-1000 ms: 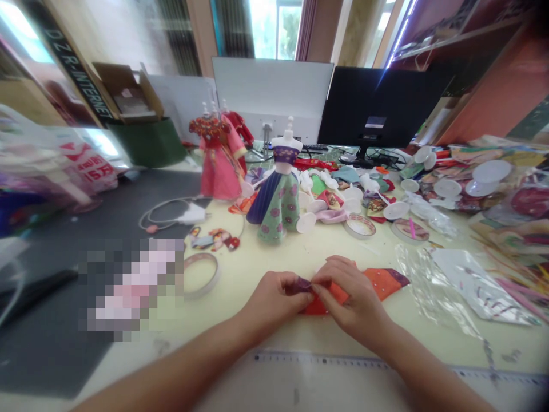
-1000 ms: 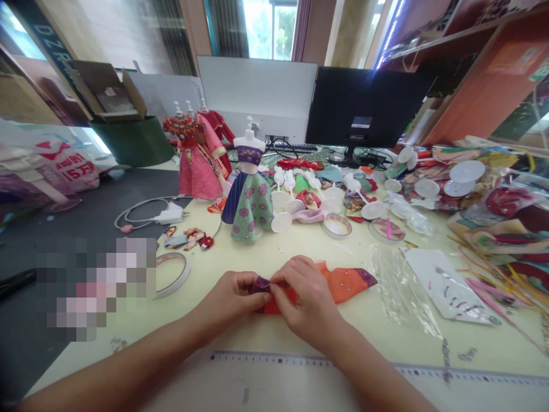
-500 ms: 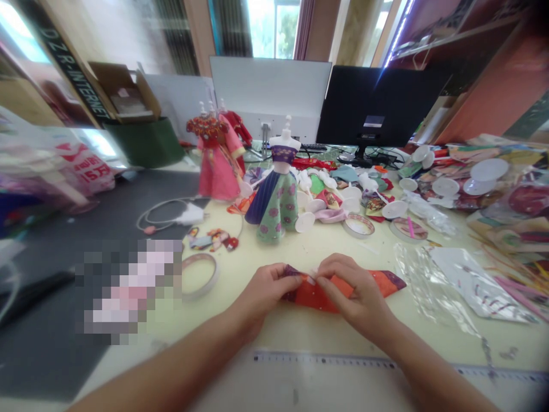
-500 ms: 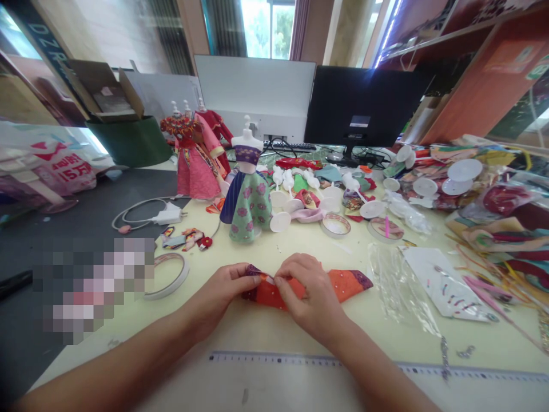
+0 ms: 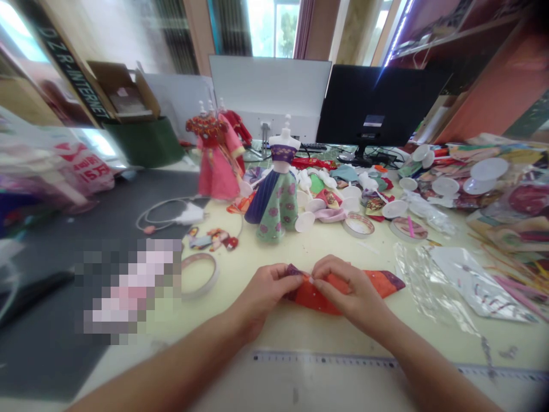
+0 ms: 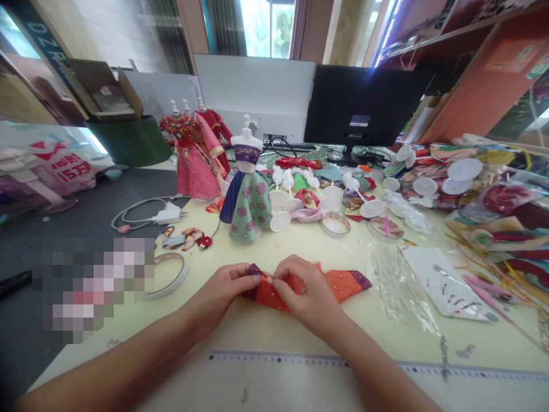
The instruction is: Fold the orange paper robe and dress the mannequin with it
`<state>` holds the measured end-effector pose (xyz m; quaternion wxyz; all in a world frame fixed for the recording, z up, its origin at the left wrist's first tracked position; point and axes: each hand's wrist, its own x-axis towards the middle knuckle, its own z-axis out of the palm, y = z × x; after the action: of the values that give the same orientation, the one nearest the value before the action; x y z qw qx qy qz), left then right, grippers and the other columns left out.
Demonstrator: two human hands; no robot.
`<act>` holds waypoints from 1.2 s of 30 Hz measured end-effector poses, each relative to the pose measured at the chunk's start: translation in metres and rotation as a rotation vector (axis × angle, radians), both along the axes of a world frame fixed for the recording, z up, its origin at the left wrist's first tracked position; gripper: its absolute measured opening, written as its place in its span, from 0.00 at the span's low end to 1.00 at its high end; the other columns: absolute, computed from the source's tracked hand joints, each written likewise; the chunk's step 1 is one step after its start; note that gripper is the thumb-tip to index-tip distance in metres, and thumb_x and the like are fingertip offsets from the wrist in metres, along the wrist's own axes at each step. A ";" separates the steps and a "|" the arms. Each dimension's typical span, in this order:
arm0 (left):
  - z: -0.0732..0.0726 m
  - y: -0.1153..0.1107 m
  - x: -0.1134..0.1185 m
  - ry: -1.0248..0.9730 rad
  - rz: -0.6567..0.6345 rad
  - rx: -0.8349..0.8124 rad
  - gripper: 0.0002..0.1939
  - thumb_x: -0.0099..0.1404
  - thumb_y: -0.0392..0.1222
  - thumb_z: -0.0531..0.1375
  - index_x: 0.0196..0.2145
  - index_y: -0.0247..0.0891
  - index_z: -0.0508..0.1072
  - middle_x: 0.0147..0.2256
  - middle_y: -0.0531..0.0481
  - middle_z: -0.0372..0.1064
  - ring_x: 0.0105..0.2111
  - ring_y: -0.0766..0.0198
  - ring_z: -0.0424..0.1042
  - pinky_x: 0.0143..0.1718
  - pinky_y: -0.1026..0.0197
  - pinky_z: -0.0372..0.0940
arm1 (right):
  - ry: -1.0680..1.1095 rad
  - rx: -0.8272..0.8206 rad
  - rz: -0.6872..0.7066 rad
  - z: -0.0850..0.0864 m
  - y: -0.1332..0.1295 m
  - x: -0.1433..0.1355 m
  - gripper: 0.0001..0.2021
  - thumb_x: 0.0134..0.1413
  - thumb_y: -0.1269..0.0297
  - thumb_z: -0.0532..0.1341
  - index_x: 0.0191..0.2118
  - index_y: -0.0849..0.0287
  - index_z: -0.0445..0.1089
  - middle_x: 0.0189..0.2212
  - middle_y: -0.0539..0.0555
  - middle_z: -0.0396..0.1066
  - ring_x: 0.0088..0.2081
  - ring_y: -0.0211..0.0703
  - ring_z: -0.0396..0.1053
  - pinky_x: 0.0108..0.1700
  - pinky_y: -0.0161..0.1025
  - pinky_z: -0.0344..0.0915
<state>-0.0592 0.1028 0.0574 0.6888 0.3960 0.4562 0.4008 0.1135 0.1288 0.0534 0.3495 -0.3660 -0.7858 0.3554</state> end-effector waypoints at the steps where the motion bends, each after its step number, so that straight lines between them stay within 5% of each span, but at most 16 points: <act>1: -0.001 0.000 0.000 0.008 -0.006 0.007 0.08 0.54 0.41 0.59 0.28 0.32 0.71 0.25 0.52 0.66 0.25 0.70 0.62 0.30 0.65 0.55 | 0.007 -0.009 0.004 0.000 0.000 0.000 0.06 0.54 0.71 0.55 0.27 0.58 0.62 0.29 0.51 0.64 0.33 0.40 0.64 0.38 0.38 0.61; 36: -0.004 0.000 0.004 -0.071 0.020 -0.010 0.08 0.51 0.39 0.63 0.27 0.32 0.71 0.25 0.52 0.67 0.26 0.70 0.63 0.31 0.65 0.56 | 0.012 -0.032 0.048 0.005 -0.006 -0.003 0.05 0.54 0.69 0.56 0.27 0.58 0.63 0.30 0.51 0.65 0.34 0.39 0.64 0.38 0.38 0.61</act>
<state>-0.0555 0.1029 0.0537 0.7026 0.3734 0.4373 0.4192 0.1107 0.1229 0.0580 0.3398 -0.3505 -0.7866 0.3782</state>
